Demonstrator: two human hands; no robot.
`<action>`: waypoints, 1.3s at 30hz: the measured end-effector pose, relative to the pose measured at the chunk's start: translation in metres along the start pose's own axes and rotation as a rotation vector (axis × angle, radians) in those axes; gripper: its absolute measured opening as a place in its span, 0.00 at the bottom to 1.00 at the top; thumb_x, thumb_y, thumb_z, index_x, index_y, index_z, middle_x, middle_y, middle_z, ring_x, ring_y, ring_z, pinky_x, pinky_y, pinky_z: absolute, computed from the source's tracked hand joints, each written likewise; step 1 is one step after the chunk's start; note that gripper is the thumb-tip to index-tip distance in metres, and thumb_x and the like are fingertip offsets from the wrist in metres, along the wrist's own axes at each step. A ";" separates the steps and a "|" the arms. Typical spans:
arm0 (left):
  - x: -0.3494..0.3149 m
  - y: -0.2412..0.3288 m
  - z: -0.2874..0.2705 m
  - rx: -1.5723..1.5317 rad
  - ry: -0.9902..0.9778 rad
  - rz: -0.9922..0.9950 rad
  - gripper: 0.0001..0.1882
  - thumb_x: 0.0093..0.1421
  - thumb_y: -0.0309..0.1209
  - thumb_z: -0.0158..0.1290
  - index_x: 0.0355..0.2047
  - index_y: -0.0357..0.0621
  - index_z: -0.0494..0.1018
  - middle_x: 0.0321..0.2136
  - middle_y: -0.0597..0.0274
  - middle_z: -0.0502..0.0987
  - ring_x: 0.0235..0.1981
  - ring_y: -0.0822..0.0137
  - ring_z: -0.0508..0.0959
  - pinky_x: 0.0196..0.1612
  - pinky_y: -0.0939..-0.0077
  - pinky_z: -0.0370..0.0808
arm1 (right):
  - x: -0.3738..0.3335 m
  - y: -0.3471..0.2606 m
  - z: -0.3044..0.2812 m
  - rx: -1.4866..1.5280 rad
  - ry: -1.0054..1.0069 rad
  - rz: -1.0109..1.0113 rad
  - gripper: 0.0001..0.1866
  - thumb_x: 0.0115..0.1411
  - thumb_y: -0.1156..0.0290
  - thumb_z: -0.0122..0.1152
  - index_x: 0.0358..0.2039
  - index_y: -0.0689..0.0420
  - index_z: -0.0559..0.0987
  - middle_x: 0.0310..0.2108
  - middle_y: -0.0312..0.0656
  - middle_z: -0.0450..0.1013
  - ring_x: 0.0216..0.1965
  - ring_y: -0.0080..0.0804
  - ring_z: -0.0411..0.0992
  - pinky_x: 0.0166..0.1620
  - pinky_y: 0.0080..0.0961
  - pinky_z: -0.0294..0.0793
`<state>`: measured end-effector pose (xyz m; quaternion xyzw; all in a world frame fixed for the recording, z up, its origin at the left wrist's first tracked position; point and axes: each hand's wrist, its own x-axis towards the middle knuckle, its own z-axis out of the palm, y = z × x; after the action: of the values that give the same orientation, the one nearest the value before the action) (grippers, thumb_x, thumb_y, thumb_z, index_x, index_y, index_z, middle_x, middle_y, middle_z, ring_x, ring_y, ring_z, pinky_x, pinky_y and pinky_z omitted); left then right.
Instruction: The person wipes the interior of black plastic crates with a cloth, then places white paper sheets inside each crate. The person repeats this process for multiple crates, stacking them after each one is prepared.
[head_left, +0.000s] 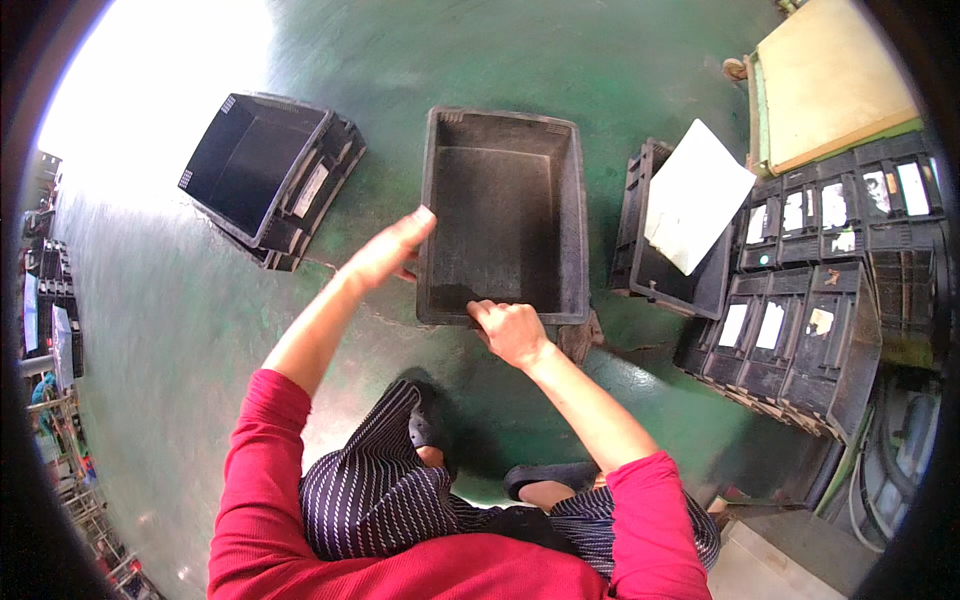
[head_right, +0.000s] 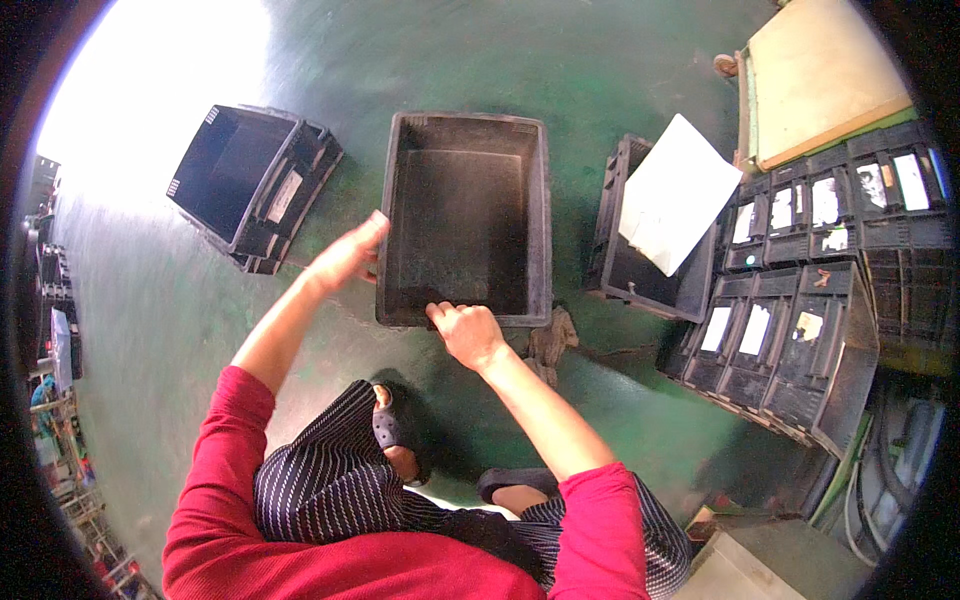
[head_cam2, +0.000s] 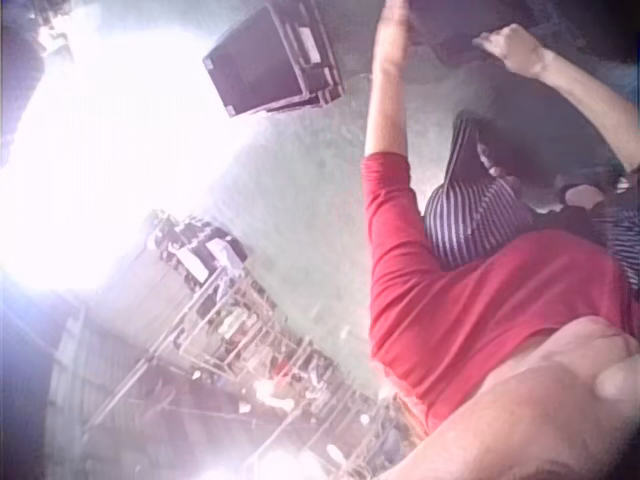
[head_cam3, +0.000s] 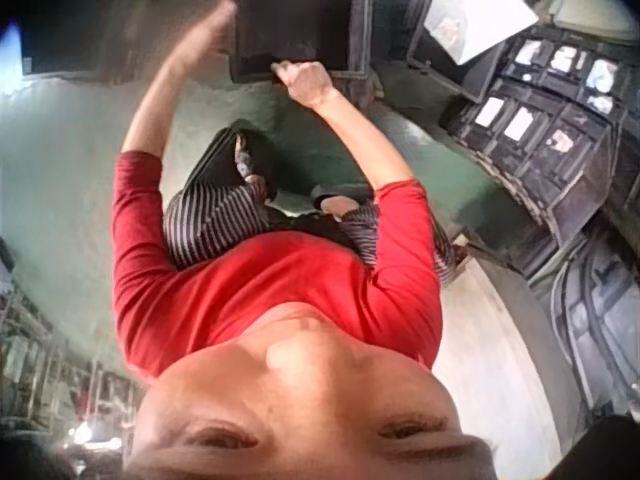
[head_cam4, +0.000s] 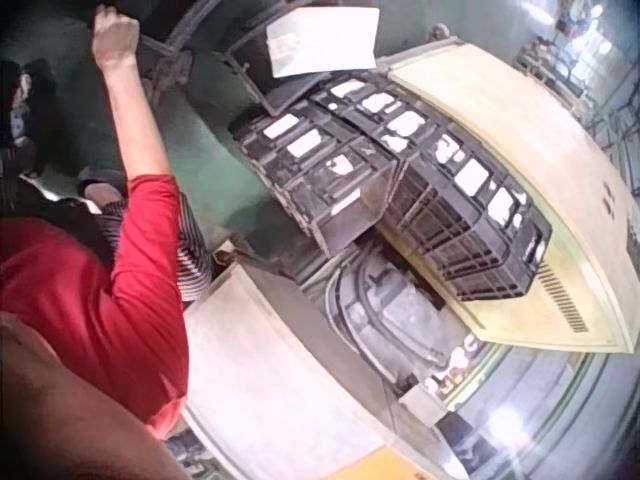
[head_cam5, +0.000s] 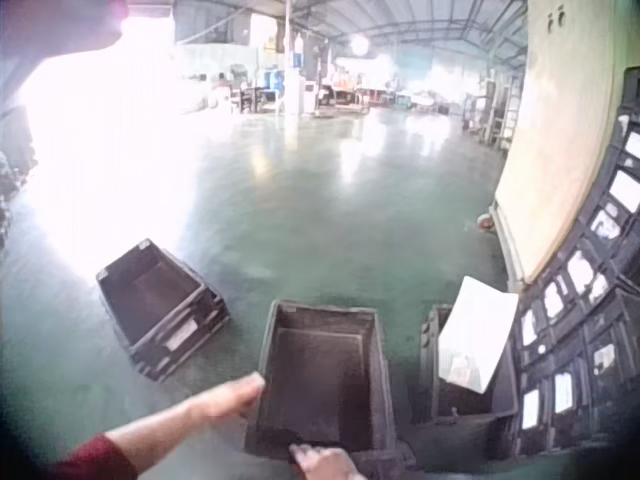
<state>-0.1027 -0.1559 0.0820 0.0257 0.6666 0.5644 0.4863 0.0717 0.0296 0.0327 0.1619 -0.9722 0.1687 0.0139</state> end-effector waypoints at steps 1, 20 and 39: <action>0.010 -0.035 -0.005 0.243 0.195 0.111 0.45 0.55 0.57 0.49 0.61 0.36 0.55 0.58 0.40 0.62 0.60 0.43 0.63 0.57 0.49 0.63 | 0.005 -0.009 0.015 -0.017 -0.014 0.004 0.18 0.49 0.66 0.63 0.42 0.51 0.72 0.31 0.36 0.73 0.30 0.32 0.76 0.33 0.30 0.75; 0.087 -0.075 -0.067 0.538 0.061 0.245 0.35 0.51 0.22 0.50 0.62 0.36 0.56 0.56 0.45 0.66 0.58 0.58 0.66 0.61 0.69 0.60 | -0.148 0.061 0.058 0.266 -0.009 1.491 0.26 0.51 0.53 0.66 0.45 0.53 0.73 0.44 0.45 0.72 0.46 0.47 0.72 0.45 0.43 0.72; 0.035 0.169 0.265 0.294 -0.261 0.956 0.15 0.59 0.41 0.56 0.27 0.41 0.78 0.24 0.67 0.79 0.27 0.80 0.73 0.34 0.76 0.73 | -0.140 0.087 -0.263 0.603 0.856 0.725 0.05 0.62 0.68 0.55 0.36 0.54 0.73 0.32 0.32 0.67 0.33 0.19 0.64 0.37 0.17 0.63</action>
<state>-0.0283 0.1187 0.2209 0.4656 0.5866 0.6159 0.2444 0.1694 0.2380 0.2413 -0.2624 -0.7835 0.4785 0.2971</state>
